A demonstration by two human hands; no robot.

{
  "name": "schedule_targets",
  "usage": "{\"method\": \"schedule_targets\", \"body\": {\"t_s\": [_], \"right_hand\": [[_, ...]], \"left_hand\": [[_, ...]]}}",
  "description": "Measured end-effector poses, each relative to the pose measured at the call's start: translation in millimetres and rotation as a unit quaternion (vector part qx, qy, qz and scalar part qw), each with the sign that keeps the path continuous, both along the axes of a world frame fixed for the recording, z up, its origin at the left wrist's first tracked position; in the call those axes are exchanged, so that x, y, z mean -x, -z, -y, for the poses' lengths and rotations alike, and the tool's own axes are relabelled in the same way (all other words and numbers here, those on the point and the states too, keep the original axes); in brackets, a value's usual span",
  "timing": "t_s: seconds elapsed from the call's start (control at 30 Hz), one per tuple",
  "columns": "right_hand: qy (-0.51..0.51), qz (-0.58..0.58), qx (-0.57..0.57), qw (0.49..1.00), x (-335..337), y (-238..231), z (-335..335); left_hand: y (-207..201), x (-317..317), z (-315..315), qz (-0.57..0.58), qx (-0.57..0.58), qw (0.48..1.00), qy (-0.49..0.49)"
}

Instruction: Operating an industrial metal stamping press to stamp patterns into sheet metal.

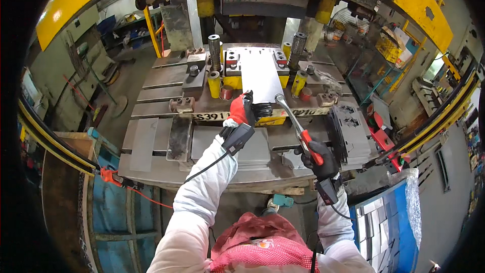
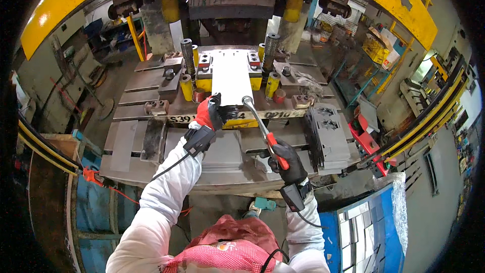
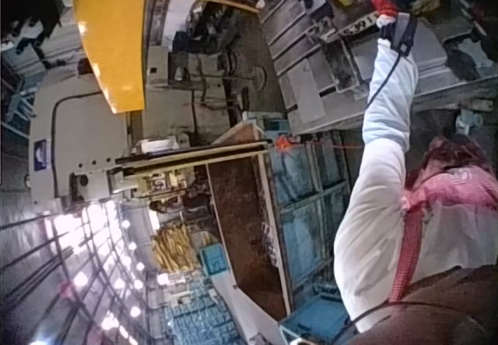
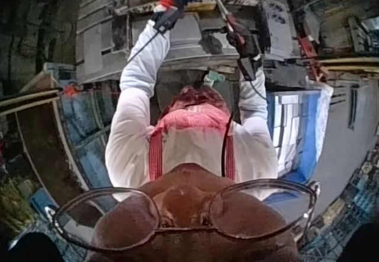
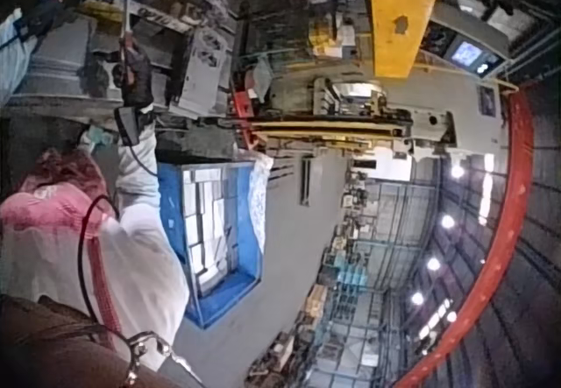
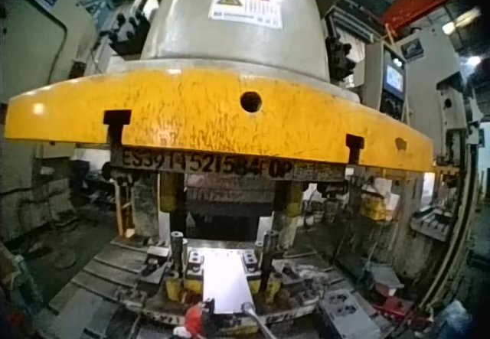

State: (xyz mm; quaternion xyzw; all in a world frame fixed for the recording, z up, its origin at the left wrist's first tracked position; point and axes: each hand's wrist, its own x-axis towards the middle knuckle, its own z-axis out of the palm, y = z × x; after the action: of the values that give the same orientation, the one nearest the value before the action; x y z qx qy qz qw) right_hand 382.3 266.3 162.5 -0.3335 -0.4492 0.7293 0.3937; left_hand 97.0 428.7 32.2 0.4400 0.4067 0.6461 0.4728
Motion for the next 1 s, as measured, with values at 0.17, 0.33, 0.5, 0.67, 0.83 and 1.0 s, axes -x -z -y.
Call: {"method": "schedule_targets", "body": {"t_s": [0.17, 0.33, 0.5, 0.67, 0.83, 1.0], "right_hand": [[-0.036, -0.007, -0.018, 0.999, 11, -7, 3], [-0.017, -0.001, -0.019, 1.000, -5, -3, -2], [-0.030, -0.015, -0.011, 0.999, -2, -2, -2], [-0.036, -0.030, 0.000, 0.999, -3, -1, -1], [-0.029, -0.029, 0.018, 0.999, -5, 2, -1], [-0.040, -0.033, 0.018, 0.998, 0, 2, 0]], "left_hand": [[29, 30, -6, -0.146, -0.097, 0.982, -0.070], [-52, -18, 35, 0.155, 0.069, 0.984, 0.045], [-99, -26, 72, 0.262, 0.099, 0.958, 0.054], [-102, -28, 75, 0.270, 0.110, 0.956, 0.043], [-92, -22, 70, 0.318, 0.106, 0.932, 0.139], [-65, -3, 56, 0.349, 0.120, 0.918, 0.144]]}}
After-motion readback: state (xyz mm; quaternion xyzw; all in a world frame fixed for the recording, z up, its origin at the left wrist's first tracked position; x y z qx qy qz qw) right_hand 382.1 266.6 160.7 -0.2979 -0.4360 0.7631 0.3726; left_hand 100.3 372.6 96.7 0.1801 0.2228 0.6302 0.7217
